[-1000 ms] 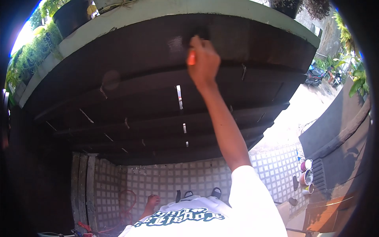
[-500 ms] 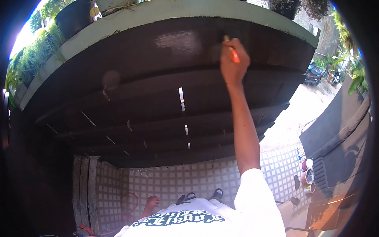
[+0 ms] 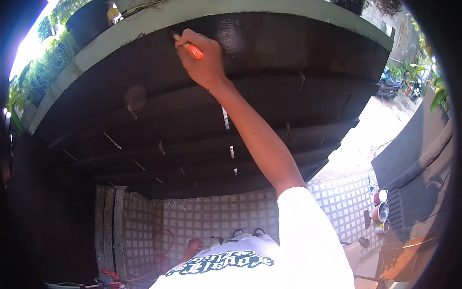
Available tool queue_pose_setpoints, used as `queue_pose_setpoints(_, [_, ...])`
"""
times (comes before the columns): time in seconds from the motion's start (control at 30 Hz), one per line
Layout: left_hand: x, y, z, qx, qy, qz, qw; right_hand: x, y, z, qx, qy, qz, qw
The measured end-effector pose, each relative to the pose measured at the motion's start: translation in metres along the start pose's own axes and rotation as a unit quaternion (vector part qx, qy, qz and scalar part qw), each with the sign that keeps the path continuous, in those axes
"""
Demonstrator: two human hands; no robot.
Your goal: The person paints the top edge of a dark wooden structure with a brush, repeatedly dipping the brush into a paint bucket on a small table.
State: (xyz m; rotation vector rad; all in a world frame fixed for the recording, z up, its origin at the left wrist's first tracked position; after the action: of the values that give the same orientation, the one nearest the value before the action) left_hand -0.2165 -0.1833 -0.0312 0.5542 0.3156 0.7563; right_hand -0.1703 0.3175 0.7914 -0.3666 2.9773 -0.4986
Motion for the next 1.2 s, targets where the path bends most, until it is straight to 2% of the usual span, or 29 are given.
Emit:
queue_pose_setpoints(0.1, [0.016,0.011,0.001,0.0,-0.004,0.006,1.0,-0.028,0.021,-0.001,-0.016,0.056,-0.072,0.996])
queue_pose_setpoints(0.17, [0.024,0.019,0.009,0.012,-0.002,0.001,1.0,-0.065,0.044,0.001,-0.036,0.095,-0.045,0.994])
queue_pose_setpoints(0.23, [0.025,0.023,0.005,0.012,-0.002,-0.005,1.0,-0.11,0.051,0.0,-0.086,0.133,0.029,0.987])
queue_pose_setpoints(0.43, [0.019,0.017,0.005,0.009,0.004,-0.011,1.0,-0.231,0.067,0.001,0.0,0.232,0.217,0.948])
queue_pose_setpoints(0.47, [0.019,0.011,0.004,0.008,0.006,0.0,1.0,-0.236,0.064,0.002,0.007,0.242,0.251,0.937])
queue_pose_setpoints(0.57, [0.02,0.002,0.009,0.0,0.033,0.007,0.999,-0.203,0.041,-0.001,-0.092,0.237,0.419,0.872])
queue_pose_setpoints(0.6, [0.022,-0.002,0.01,0.001,0.03,0.017,0.999,-0.18,0.025,0.0,-0.126,0.225,0.342,0.903])
queue_pose_setpoints(0.67, [0.025,-0.016,0.013,0.001,0.027,0.032,0.999,-0.118,0.019,-0.001,-0.125,0.113,0.423,0.891])
queue_pose_setpoints(0.8, [0.037,-0.038,0.014,-0.008,0.023,0.064,0.998,-0.049,0.0,-0.004,-0.099,0.089,0.221,0.966])
queue_pose_setpoints(0.83, [0.04,-0.041,0.017,-0.006,0.017,0.066,0.998,-0.03,0.001,-0.002,-0.084,0.072,0.12,0.987])
queue_pose_setpoints(0.87, [0.043,-0.04,0.015,-0.002,0.011,0.068,0.998,-0.017,0.005,-0.001,-0.07,0.055,0.017,0.996])
queue_pose_setpoints(0.97, [0.049,-0.046,0.008,0.014,-0.002,0.088,0.996,-0.011,0.029,0.006,0.061,0.023,-0.078,0.995])
queue_pose_setpoints(1.0, [0.052,-0.042,0.01,0.017,0.001,0.082,0.996,-0.018,0.04,0.01,0.076,0.046,-0.111,0.99])
queue_pose_setpoints(1.17, [0.061,-0.028,0.035,0.044,-0.017,0.041,0.998,-0.086,0.074,0.021,0.074,0.08,-0.082,0.991])
queue_pose_setpoints(1.2, [0.061,-0.021,0.037,0.084,-0.024,-0.012,0.996,-0.103,0.079,0.022,0.066,0.09,-0.074,0.991])
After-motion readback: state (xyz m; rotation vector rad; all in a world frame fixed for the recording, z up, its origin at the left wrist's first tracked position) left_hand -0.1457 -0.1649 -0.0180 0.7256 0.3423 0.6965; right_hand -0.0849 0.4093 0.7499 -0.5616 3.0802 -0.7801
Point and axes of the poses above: each hand's wrist, its own z-axis away from the middle knuckle, its own x-axis out of the palm, y = z × x, the point moved 9 cm from there along -z, towards the middle knuckle, and after that the axes turned 5 degrees about z, right-handed, at the moved point
